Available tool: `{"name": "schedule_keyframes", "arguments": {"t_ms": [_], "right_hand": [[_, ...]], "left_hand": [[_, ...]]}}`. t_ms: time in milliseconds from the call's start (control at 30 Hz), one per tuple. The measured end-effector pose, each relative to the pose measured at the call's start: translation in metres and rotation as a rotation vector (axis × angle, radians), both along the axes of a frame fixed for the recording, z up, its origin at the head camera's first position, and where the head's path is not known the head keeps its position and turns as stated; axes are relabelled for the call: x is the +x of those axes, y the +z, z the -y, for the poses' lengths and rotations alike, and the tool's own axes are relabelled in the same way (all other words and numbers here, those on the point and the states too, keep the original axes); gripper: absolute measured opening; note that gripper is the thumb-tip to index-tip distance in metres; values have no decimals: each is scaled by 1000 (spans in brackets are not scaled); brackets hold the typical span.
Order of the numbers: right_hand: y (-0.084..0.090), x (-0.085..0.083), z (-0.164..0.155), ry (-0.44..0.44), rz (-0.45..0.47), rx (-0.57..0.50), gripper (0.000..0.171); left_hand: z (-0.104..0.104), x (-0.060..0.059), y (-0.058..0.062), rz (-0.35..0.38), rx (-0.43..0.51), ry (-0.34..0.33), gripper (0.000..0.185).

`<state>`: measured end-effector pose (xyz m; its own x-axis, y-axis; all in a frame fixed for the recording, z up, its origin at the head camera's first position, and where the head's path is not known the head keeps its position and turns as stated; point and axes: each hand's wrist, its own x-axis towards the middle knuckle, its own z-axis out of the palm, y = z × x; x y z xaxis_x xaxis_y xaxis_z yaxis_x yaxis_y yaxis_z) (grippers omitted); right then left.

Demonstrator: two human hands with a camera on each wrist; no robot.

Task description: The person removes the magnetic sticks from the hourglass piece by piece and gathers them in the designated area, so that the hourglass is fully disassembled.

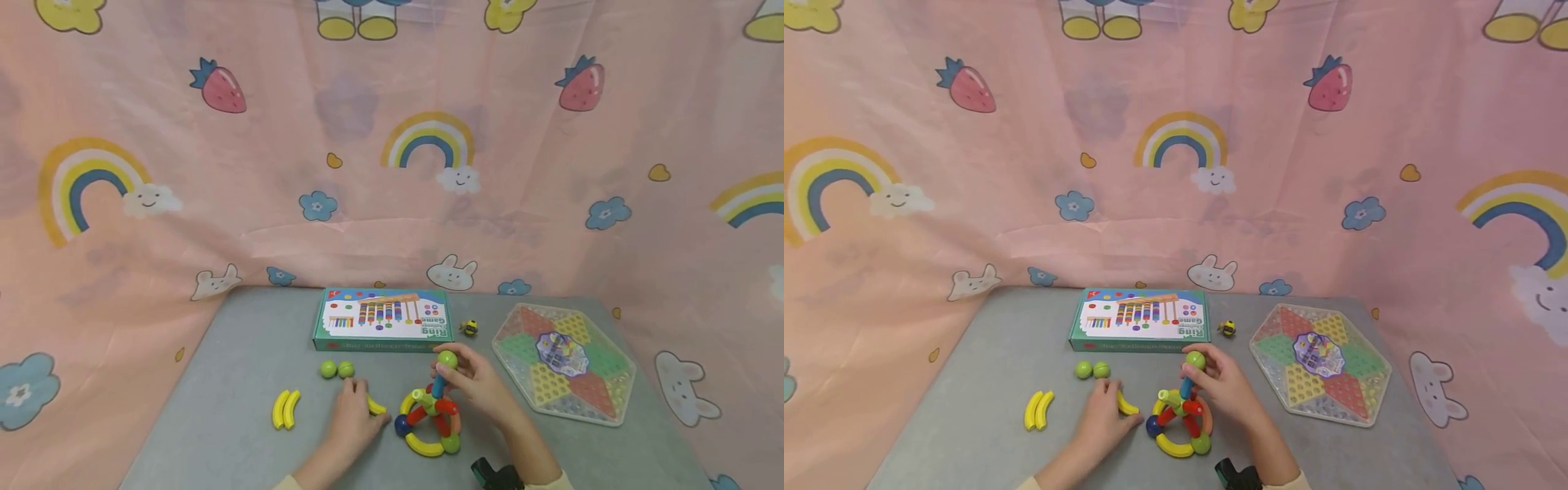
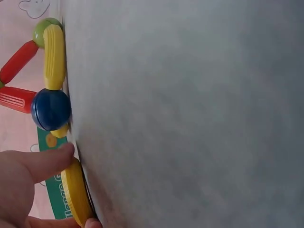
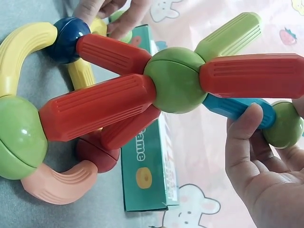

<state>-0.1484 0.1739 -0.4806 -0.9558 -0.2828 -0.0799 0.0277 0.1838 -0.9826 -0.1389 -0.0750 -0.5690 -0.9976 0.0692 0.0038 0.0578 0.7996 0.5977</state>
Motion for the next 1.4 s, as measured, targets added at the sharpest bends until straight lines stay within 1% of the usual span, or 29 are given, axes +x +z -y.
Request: {"name": "schedule_keyframes", "arguments": {"t_ms": [67, 167, 233, 300, 333, 433, 567, 667, 767, 867, 967, 1133, 1233, 1300, 1367, 1400], "right_hand": [[0, 0, 0, -6, 1, 5, 44], [0, 1, 0, -10, 4, 4, 43], [0, 2, 0, -10, 4, -2, 43], [1, 2, 1, -7, 3, -6, 43], [1, 2, 1, -6, 2, -4, 43], [3, 3, 2, -7, 7, 1, 44], [5, 3, 2, -2, 4, 0, 44], [4, 3, 1, -1, 0, -3, 45], [2, 2, 0, -8, -1, 3, 44], [2, 1, -1, -13, -5, 22, 44], [3, 0, -1, -15, -6, 36, 44], [3, 1, -1, 2, -13, 38, 45], [3, 2, -1, 2, -5, 23, 46], [2, 2, -1, 0, 2, 10, 46], [1, 2, -1, -4, 7, 2, 45], [0, 2, -1, -5, 10, -1, 44]], "left_hand": [[-1, 1, 0, -18, 9, 3, 70], [8, 0, 2, -7, 73, -49, 68], [20, -2, 3, 14, 132, -101, 69], [36, -3, 6, 50, 190, -150, 70], [46, -3, 7, 58, 204, -169, 70], [76, -3, 10, 60, 190, -208, 69], [115, -5, 12, 12, 100, -229, 68], [138, -7, 8, -42, 28, -250, 68], [153, -8, 1, -88, -14, -277, 68], [161, -8, -3, -93, -11, -297, 70], [166, -9, -5, -62, 7, -297, 74], [170, -11, -2, -23, 11, -292, 82], [169, -10, 2, -38, 1, -300, 82], [165, -8, 6, -70, 3, -303, 81], [156, -5, 10, -106, 31, -299, 78], [149, -4, 12, -113, 66, -294, 76]]}}
